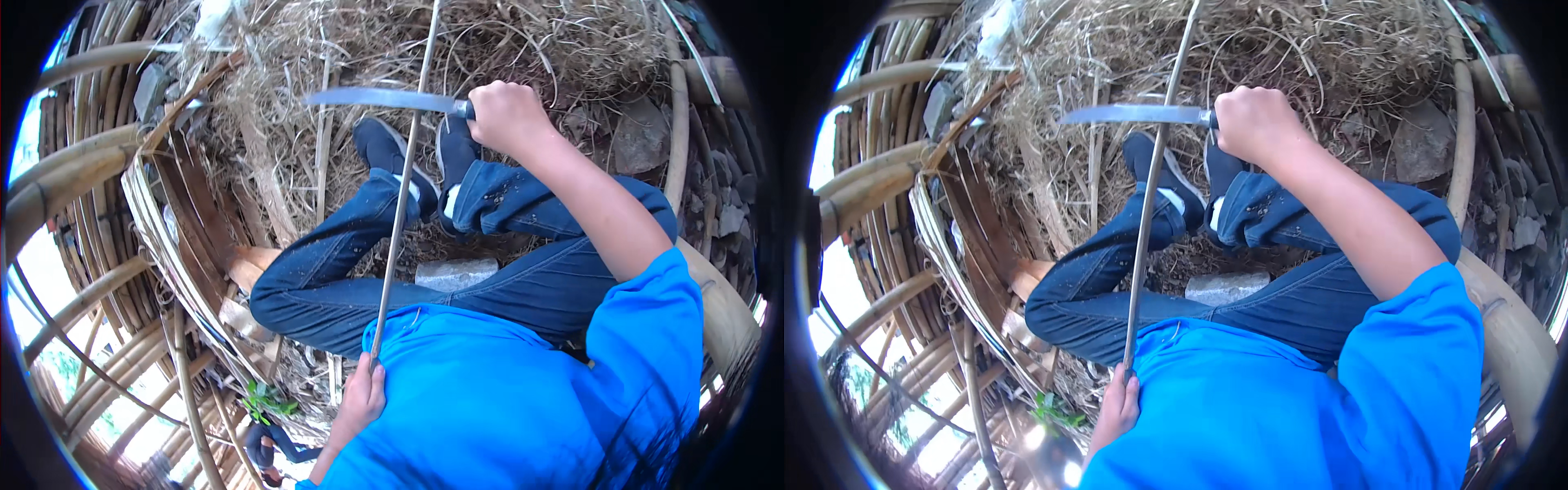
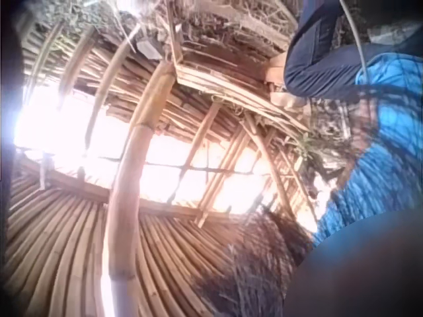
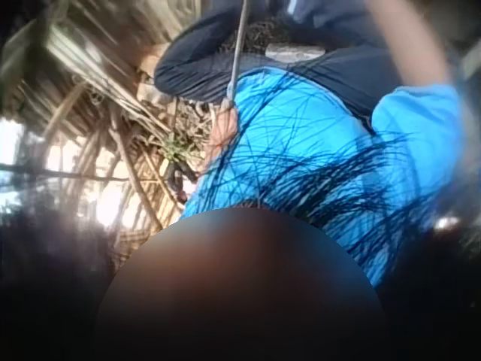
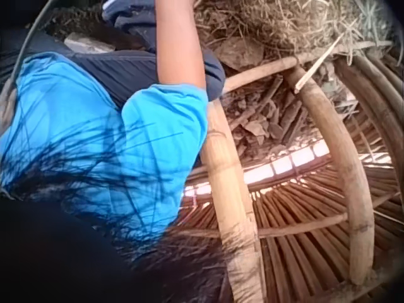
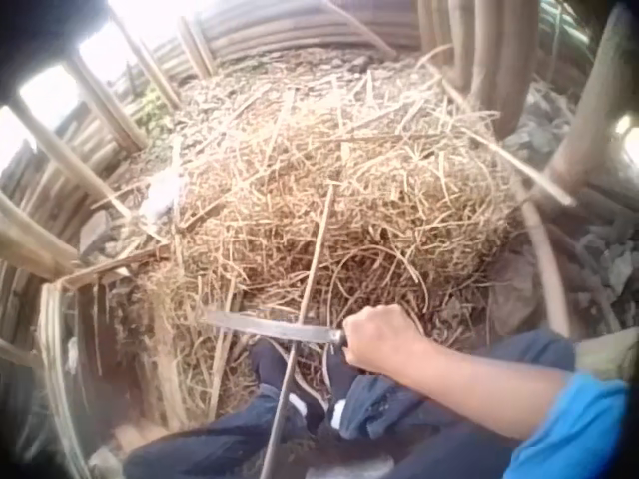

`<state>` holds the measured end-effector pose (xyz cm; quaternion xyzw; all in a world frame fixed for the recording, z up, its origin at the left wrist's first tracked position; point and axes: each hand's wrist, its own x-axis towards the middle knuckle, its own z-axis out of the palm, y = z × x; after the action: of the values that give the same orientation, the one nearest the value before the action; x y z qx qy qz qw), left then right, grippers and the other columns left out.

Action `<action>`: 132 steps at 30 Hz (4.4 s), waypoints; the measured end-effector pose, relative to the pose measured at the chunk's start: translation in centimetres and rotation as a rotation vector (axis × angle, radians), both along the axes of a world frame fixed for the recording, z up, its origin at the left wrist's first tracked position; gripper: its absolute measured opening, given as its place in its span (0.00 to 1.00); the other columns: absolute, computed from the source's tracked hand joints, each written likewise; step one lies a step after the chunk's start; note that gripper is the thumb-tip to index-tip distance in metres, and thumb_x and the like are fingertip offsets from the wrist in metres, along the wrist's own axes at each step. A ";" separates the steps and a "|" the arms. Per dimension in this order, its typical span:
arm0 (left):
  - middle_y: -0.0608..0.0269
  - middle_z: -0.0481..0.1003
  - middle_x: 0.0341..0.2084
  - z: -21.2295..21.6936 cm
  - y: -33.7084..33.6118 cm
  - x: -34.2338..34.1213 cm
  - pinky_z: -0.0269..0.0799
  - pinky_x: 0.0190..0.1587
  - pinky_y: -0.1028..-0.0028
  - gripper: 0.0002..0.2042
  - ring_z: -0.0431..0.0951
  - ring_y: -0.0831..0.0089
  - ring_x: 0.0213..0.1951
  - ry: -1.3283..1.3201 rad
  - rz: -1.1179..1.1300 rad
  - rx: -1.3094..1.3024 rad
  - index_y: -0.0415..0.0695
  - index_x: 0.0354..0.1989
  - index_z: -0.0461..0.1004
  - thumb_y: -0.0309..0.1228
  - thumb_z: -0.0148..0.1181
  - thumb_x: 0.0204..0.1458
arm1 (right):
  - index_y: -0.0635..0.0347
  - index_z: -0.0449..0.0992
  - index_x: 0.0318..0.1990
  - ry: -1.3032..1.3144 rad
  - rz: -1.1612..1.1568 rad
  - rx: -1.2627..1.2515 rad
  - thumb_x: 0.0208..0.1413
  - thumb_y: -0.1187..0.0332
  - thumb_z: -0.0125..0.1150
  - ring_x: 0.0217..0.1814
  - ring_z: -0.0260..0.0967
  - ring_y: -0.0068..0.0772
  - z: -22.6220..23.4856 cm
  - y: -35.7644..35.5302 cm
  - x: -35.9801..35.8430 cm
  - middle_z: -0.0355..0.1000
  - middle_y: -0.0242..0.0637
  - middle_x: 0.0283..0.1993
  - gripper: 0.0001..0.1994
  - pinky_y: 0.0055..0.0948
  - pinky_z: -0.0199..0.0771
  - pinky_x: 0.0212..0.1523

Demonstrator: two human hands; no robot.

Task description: The person strips bark from a long bamboo stalk using a knife, pulling the blade along the length of the wood while holding it between their legs.

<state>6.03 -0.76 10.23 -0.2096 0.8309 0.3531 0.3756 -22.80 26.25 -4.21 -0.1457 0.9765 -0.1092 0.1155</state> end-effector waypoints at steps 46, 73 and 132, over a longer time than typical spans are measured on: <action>0.41 0.72 0.26 -0.6 -4.1 2.1 0.66 0.33 0.53 0.13 0.75 0.46 0.31 -0.221 0.025 -0.016 0.39 0.48 0.67 0.34 0.48 0.61 | 0.62 0.78 0.28 0.002 -0.083 0.049 0.43 0.67 0.60 0.33 0.78 0.46 -4.5 2.8 -8.3 0.77 0.46 0.29 0.07 0.40 0.79 0.37; 0.49 0.74 0.25 -3.8 -5.8 3.8 0.67 0.31 0.64 0.11 0.75 0.60 0.27 -0.331 0.070 -0.082 0.36 0.47 0.69 0.31 0.49 0.61 | 0.58 0.78 0.23 0.129 -0.073 0.147 0.39 0.70 0.57 0.29 0.78 0.41 -7.2 4.6 -12.4 0.76 0.43 0.25 0.05 0.35 0.79 0.30; 0.56 0.72 0.26 -3.2 -11.6 11.2 0.68 0.35 0.68 0.16 0.73 0.69 0.30 -0.148 0.096 0.277 0.39 0.43 0.69 0.40 0.44 0.62 | 0.60 0.74 0.30 0.026 -0.392 -0.165 0.48 0.64 0.63 0.31 0.75 0.53 -3.3 0.6 -0.7 0.75 0.49 0.25 0.09 0.48 0.75 0.33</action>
<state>17.25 -12.35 6.99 -0.2205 0.7335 0.4653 0.4437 -23.49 26.84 -7.47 0.0365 0.9753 -0.2074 0.0669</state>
